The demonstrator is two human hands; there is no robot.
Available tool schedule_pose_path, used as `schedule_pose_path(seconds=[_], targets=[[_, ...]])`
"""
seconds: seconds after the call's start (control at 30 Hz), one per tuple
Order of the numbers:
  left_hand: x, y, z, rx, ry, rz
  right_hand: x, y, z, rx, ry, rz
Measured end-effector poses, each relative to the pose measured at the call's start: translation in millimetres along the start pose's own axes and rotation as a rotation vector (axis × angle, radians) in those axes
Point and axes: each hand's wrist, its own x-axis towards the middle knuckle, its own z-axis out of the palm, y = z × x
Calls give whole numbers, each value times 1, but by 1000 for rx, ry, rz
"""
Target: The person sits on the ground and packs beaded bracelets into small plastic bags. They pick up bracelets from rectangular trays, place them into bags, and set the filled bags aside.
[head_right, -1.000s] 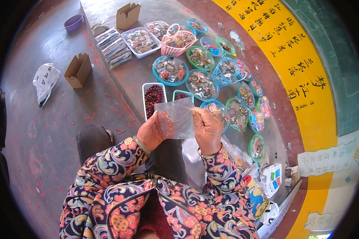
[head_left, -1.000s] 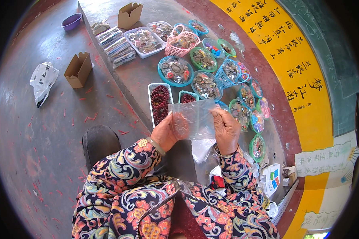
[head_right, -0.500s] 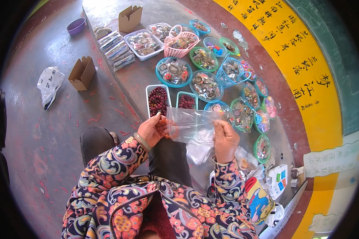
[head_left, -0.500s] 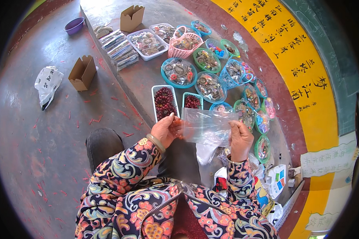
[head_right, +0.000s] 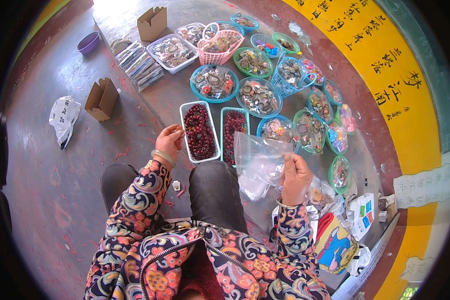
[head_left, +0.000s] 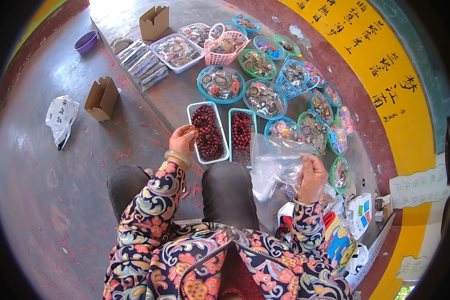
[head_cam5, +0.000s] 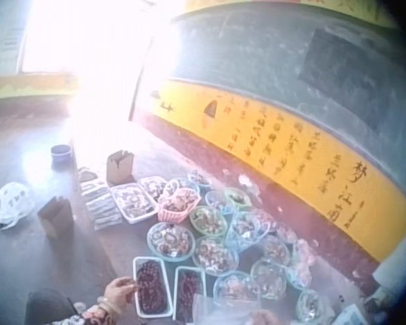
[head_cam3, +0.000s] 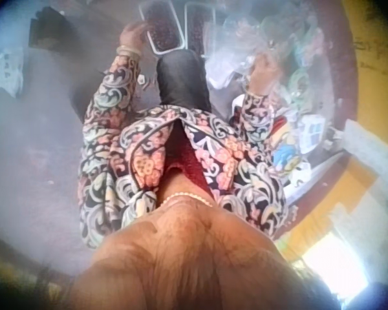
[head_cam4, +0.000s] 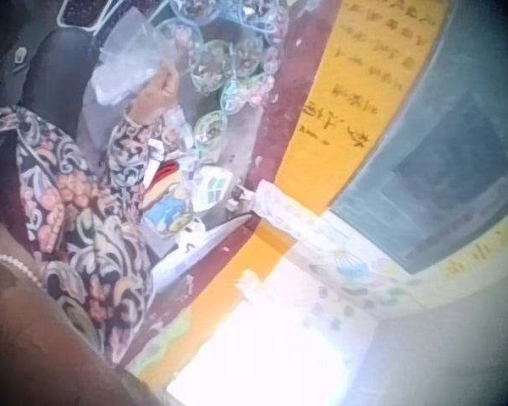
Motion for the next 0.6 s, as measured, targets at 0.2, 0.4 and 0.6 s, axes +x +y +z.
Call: schedule_pose_path(seconds=[0.2, 0.4, 0.6], targets=[[26, -57, -18, 311, -56, -60, -9, 27, -16, -27, 2, 135], [30, -83, 3, 237, -177, -148, -6, 41, -33, -46, 65, 203], [64, -117, -41, 855, 21, 159, 0, 44, -30, -64, 75, 198]])
